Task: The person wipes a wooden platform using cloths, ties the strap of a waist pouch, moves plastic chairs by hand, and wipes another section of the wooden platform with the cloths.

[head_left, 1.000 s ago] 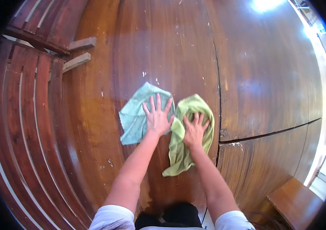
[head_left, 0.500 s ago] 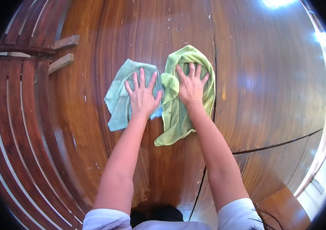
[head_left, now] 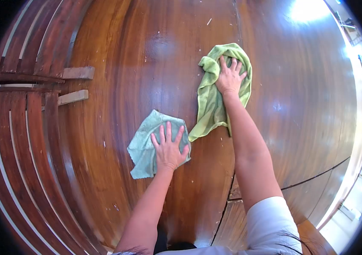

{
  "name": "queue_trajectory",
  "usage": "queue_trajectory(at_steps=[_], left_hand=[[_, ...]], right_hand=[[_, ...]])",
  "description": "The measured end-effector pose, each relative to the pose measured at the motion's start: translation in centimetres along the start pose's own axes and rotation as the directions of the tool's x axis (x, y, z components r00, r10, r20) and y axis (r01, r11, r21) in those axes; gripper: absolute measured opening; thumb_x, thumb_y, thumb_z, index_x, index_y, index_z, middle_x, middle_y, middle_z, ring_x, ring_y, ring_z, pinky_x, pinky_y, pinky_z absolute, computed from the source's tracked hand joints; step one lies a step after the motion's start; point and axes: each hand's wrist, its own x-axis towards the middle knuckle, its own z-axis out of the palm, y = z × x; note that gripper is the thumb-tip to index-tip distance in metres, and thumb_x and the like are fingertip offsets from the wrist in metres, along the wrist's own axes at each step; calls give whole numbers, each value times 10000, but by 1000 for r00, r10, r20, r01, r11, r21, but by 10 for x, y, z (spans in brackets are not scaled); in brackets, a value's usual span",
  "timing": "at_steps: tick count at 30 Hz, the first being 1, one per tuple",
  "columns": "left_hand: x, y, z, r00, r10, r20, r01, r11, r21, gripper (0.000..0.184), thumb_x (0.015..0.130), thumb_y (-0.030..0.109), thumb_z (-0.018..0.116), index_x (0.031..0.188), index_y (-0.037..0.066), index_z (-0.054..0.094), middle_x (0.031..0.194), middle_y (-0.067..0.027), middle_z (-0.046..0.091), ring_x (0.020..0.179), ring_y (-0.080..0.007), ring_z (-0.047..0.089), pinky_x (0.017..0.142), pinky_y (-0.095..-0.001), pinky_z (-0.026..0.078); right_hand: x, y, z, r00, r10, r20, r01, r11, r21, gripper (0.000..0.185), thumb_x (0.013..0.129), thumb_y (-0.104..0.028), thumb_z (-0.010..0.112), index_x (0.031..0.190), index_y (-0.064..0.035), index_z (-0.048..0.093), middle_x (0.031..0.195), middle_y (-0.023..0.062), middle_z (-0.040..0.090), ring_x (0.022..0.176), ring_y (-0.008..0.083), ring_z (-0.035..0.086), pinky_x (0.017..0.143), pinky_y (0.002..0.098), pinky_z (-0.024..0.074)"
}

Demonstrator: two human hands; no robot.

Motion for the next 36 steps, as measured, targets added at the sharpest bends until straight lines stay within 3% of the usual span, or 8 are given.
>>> queue_trajectory(at_steps=[11,20,25,30,32,33,35,36], left_hand=[[-6,-19,26,978,12,208,6,996,-87,708,807,477,531,1449,276,312,1490,-214,229,1329,-431,280,1004,-701,167],[-18,-30,34,995,32,95,-19,990,-139,680,828,474,522,1448,288,313,1510,-179,202,1349,-379,262,1009,-660,210],[-17,-28,32,995,53,80,-40,988,-149,667,846,481,495,1454,288,300,1522,-175,178,1373,-357,229,1026,-652,195],[-18,-33,22,971,101,215,-75,989,-127,690,856,464,473,1461,185,295,1514,-163,224,1388,-343,209,1061,-626,166],[-24,-32,48,989,102,108,-80,978,-192,645,872,453,432,1424,130,352,1490,-149,288,1391,-344,197,1076,-632,116],[-24,-24,84,994,71,87,-16,856,-517,633,880,435,414,1414,101,358,1483,-140,302,1391,-345,194,1096,-600,102],[-27,-16,129,997,17,75,66,313,-948,612,895,399,380,1393,43,370,1470,-122,332,1390,-348,188,1138,-537,73],[-28,-20,117,998,13,65,58,310,-949,612,895,399,380,1393,43,370,1470,-122,332,1390,-348,188,1138,-537,73]], right_hand=[[79,4,84,991,114,68,-112,993,-34,590,902,-469,395,1453,-288,288,1502,135,273,1402,291,227,1081,612,150],[70,-8,80,994,110,-14,-110,991,-72,667,884,-500,435,1469,-228,268,1518,170,220,1425,317,144,1107,546,147],[51,-120,81,989,-135,62,144,973,-180,630,887,-459,431,1408,-111,370,1464,195,318,1372,361,254,1077,572,176],[-21,-305,48,917,-395,-58,400,910,112,554,888,-367,411,1388,-130,405,1449,198,339,1385,378,221,1104,582,129],[-47,-347,38,850,-525,-49,526,838,145,538,895,-379,397,1385,-156,415,1450,183,344,1391,364,215,1105,579,140],[-60,-360,32,794,-606,-55,606,779,164,534,897,-383,394,1384,-164,418,1451,175,345,1393,356,217,1107,578,140],[-87,-373,39,698,-705,-127,715,676,180,526,904,-387,386,1377,-162,426,1443,147,363,1393,326,229,1114,570,141],[-101,-373,37,692,-710,-132,721,671,173,526,904,-387,386,1377,-162,426,1443,147,363,1393,326,229,1114,570,141]])
